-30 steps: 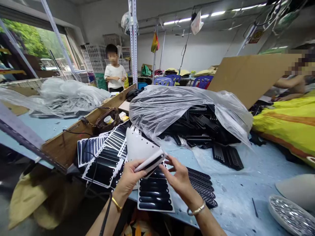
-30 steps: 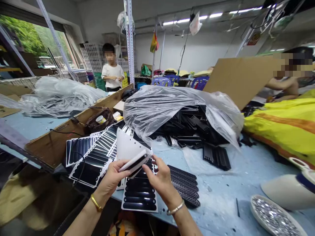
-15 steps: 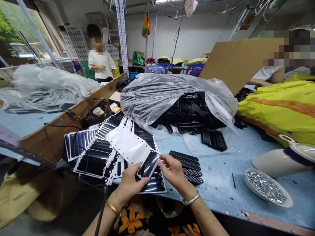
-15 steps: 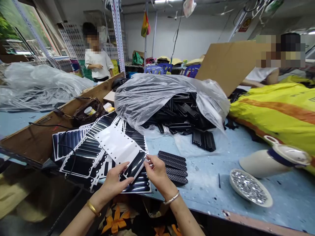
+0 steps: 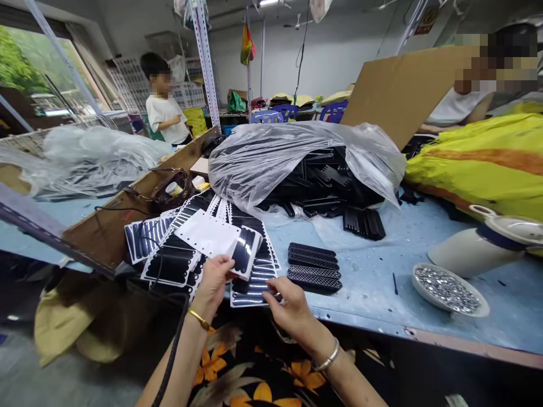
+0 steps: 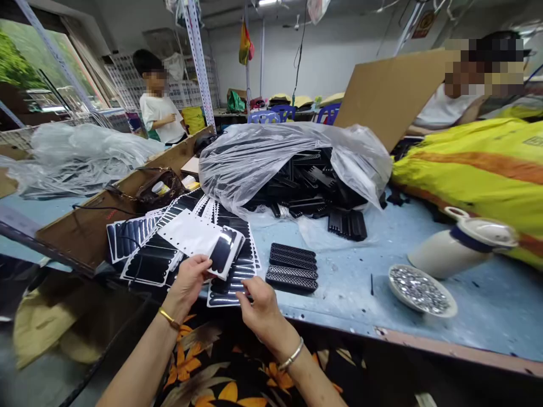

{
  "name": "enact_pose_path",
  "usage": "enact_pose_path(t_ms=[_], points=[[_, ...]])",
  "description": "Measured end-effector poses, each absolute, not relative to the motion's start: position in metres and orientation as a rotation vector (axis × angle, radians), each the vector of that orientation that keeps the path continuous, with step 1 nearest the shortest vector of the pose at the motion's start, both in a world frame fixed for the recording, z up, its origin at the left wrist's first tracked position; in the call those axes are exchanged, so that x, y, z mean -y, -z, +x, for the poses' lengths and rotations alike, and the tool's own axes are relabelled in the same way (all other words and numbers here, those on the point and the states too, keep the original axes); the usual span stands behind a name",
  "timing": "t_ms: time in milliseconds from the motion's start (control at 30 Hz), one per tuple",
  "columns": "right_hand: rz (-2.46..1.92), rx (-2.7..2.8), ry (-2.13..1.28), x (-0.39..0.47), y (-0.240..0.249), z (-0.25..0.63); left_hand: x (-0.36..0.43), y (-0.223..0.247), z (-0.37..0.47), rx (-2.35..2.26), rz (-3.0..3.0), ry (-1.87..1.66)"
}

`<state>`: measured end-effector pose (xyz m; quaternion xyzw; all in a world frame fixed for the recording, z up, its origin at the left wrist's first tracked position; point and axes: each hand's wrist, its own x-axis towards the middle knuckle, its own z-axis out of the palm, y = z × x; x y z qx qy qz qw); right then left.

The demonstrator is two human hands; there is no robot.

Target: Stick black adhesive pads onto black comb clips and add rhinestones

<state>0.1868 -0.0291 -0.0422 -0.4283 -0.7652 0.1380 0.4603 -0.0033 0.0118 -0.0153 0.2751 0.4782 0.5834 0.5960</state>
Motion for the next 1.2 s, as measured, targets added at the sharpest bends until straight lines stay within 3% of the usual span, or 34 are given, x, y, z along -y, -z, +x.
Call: enact_pose_path(t_ms=[233,467,567,900,1067,1200], points=[[-1.002,1.852,-0.314,0.036,0.042,0.177,-0.002,-0.017,-0.027,-1.034,0.485,-1.389],[-1.006,1.640,-0.331,-0.003,-0.008,0.189,0.014,-0.134,-0.042,-0.741,0.934,-1.411],[-0.962,1.563,-0.446,-0.024,-0.036,0.191,-0.001,-0.163,-0.044,-0.641,1.001,-1.503],[-0.809,1.522,-0.628,-0.083,-0.098,0.165,-0.007,-0.169,-0.028,-0.500,1.007,-1.327],[-0.708,1.594,-0.998,-0.055,-0.088,0.151,-0.029,-0.170,-0.036,-0.519,0.961,-1.468],[-0.844,1.514,-0.935,-0.051,-0.079,0.157,-0.044,-0.158,-0.047,-0.577,0.873,-1.534]])
